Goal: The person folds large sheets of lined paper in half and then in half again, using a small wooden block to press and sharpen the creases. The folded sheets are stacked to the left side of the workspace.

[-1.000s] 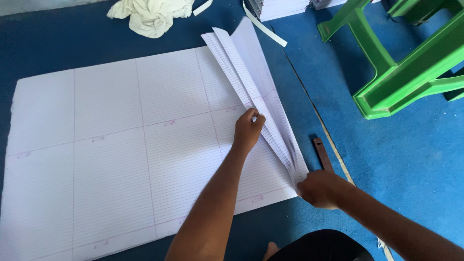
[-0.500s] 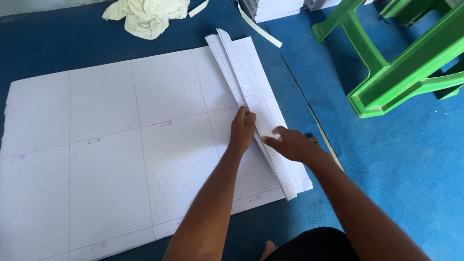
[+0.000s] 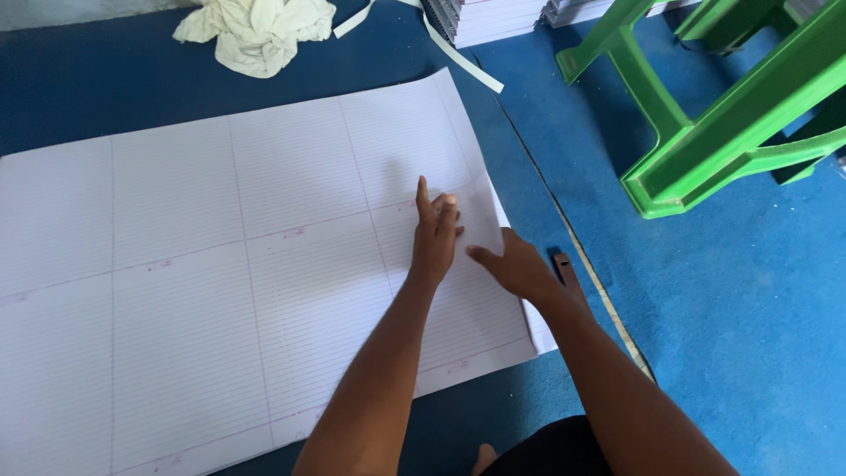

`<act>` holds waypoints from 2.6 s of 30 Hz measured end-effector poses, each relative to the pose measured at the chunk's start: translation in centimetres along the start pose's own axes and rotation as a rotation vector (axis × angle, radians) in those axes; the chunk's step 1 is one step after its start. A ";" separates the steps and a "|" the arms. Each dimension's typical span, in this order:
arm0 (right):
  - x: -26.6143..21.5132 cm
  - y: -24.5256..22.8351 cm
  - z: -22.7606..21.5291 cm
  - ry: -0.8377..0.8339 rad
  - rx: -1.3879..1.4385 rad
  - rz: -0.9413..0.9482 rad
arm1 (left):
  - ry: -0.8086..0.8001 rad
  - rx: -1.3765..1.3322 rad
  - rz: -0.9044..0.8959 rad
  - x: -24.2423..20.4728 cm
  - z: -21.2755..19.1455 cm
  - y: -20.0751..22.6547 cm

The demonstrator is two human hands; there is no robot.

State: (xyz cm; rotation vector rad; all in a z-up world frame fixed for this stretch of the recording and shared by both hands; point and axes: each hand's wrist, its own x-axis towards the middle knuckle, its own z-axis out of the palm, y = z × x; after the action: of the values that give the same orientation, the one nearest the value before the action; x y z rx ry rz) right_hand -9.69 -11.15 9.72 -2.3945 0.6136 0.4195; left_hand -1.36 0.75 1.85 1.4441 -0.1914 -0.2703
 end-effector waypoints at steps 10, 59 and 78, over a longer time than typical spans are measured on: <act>2.5 6.0 0.0 0.189 0.018 0.099 | -0.005 -0.137 -0.092 2.4 -0.4 -3.6; -0.1 7.9 -2.0 0.073 0.306 0.115 | 1.040 -1.053 -0.326 -31.4 -31.8 -0.1; -1.0 4.8 -1.9 0.088 0.331 0.135 | 0.960 -0.538 -0.481 -36.8 -54.8 7.7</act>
State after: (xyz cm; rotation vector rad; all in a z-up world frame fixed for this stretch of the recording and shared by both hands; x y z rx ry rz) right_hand -12.81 -15.41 9.21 -2.0713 0.8202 0.2470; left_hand -20.06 64.52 4.13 0.9299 0.9513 0.0139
